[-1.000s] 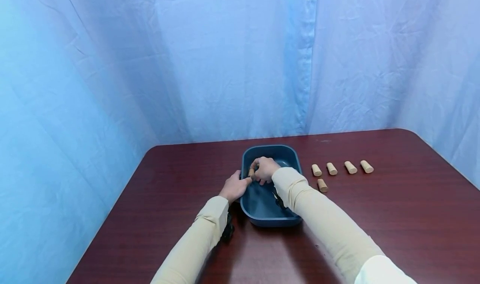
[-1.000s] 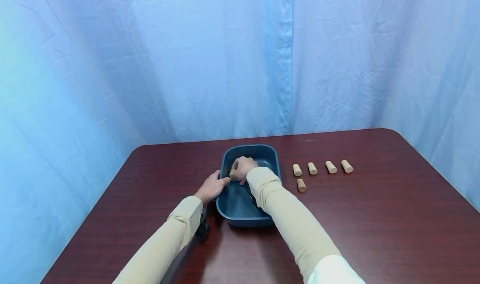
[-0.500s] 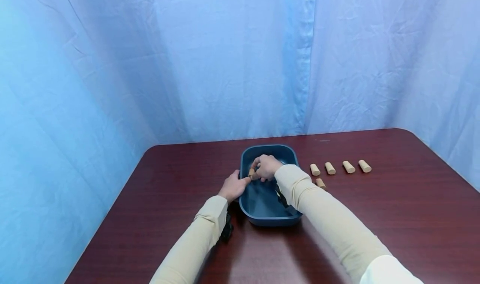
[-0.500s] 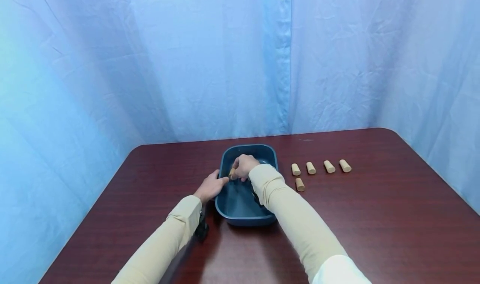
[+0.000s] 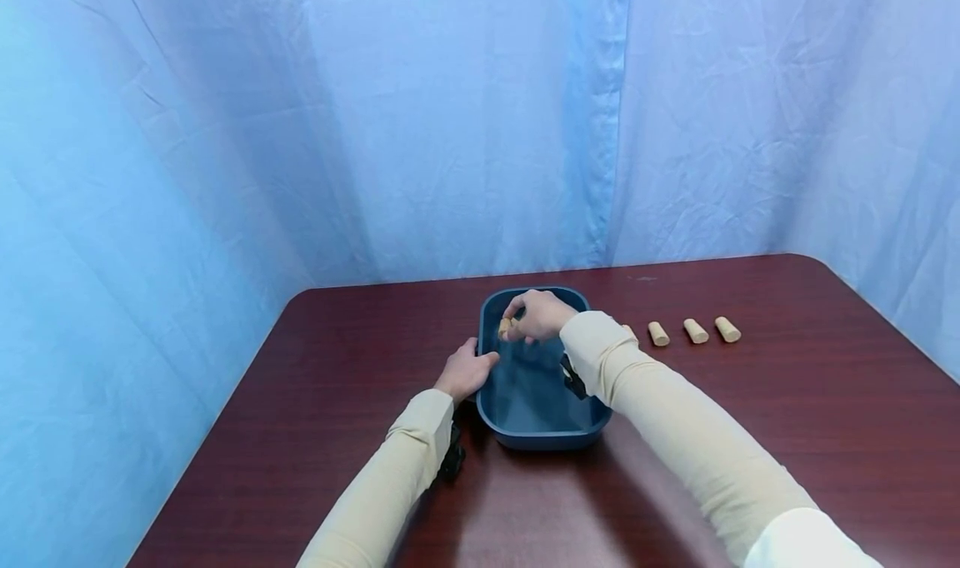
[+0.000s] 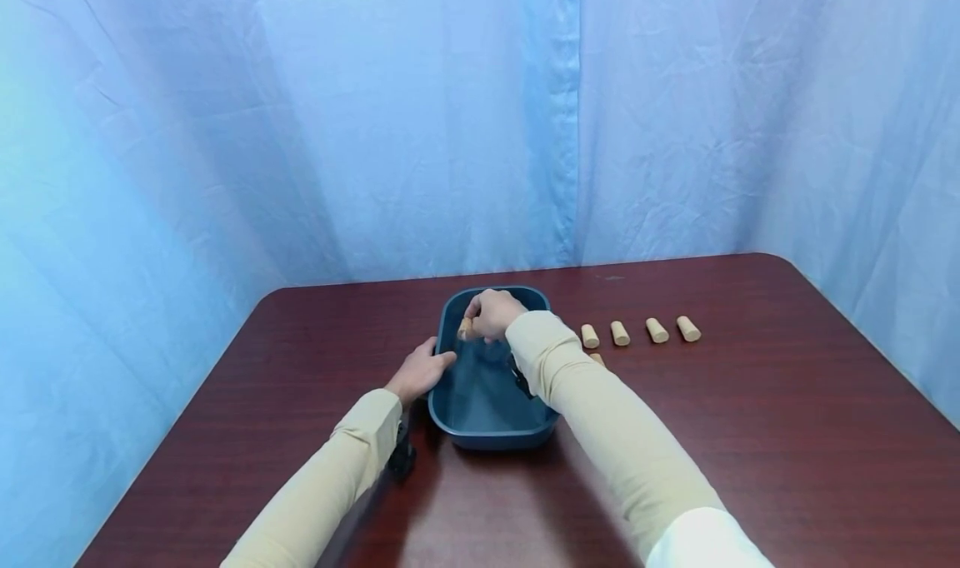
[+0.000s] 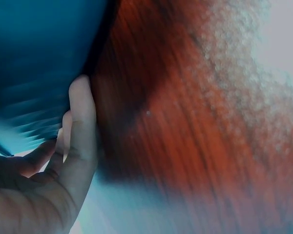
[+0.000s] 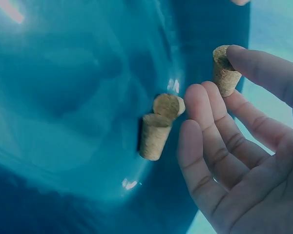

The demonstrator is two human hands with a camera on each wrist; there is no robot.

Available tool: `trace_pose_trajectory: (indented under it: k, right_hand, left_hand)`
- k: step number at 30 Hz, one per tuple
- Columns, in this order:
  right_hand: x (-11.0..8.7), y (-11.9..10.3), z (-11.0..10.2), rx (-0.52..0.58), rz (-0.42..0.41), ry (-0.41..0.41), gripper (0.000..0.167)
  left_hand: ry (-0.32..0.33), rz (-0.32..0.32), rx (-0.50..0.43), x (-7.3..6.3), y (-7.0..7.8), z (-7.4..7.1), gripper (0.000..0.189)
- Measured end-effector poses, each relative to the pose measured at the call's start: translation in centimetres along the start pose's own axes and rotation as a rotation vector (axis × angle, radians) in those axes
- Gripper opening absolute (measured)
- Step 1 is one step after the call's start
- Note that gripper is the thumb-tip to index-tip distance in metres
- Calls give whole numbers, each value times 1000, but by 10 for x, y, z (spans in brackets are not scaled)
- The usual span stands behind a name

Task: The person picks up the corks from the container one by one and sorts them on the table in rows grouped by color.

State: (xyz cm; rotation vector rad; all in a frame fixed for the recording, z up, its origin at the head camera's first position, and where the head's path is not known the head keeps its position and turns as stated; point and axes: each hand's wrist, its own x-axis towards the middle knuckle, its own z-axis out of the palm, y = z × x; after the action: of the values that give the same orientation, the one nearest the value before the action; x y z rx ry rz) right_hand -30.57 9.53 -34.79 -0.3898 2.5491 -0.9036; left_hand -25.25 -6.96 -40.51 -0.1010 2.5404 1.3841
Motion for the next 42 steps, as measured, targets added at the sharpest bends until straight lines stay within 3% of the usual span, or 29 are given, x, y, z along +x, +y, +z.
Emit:
trace_pose_trajectory:
  k: [9, 18, 31, 42]
  right_hand:
    - [-8, -3, -17, -26, -35, -11, 42]
    - [-21, 1, -25, -47, -100, 36, 41]
    - [-39, 20, -44, -56, -164, 48, 42]
    - [-56, 38, -54, -36, -167, 70, 42]
  left_hand:
    - [-1, -13, -18, 0, -1, 1, 50]
    - [2, -23, -24, 0, -1, 2, 51]
    - [5, -4, -24, -2, -1, 2, 52]
    - [-5, 14, -25, -4, -2, 1, 53]
